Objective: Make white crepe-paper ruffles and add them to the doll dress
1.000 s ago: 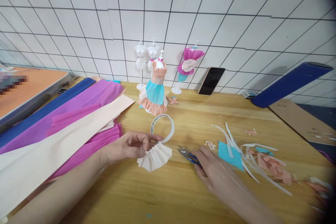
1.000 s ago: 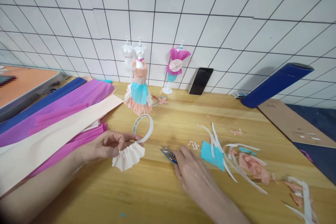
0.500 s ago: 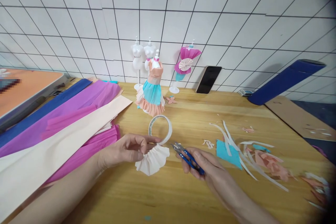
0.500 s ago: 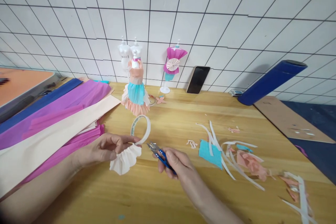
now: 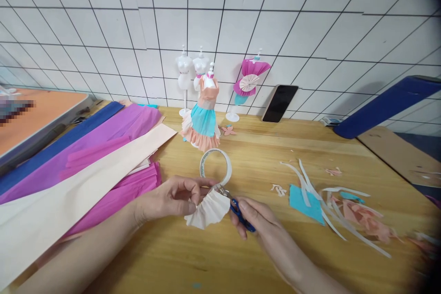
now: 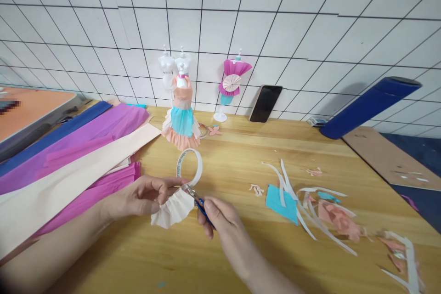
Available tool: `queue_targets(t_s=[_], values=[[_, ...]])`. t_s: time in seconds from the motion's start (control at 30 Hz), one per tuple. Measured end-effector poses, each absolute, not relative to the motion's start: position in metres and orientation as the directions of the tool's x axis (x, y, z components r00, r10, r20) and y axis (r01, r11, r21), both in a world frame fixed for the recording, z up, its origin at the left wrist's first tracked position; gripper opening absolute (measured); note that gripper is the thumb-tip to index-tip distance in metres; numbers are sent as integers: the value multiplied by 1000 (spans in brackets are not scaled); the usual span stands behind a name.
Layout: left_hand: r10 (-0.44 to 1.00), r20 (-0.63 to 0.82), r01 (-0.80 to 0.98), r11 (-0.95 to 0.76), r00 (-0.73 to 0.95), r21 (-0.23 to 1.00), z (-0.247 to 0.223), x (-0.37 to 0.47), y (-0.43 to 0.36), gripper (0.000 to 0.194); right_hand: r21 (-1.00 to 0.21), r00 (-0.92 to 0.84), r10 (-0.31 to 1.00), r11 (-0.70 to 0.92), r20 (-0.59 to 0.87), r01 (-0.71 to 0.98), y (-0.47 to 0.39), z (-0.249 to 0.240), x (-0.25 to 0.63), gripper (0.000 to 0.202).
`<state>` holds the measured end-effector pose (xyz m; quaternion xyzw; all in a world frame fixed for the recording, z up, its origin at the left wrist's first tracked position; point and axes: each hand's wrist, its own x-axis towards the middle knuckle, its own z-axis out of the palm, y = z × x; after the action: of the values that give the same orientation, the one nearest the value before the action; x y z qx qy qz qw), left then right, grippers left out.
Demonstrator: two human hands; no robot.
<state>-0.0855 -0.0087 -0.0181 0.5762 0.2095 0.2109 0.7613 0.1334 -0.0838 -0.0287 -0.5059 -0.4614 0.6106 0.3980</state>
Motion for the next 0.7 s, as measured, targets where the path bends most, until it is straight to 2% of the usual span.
queue_targets(t_s=[0.27,0.5,0.7], values=[[580,-31,-133,238,814,962,-17,-87,-8,19,-956,-176,944,-290,-280,-36,-87,-34,135,48],[540,-74,-49,210,839,976,-14,-83,-9,19,-964,-203,948,-261,-247,-43,-84,-41,135,48],[536,-66,-55,206,841,977,-13,-84,-8,18,-956,-212,938,-289,-273,-48,-83,-46,138,49]])
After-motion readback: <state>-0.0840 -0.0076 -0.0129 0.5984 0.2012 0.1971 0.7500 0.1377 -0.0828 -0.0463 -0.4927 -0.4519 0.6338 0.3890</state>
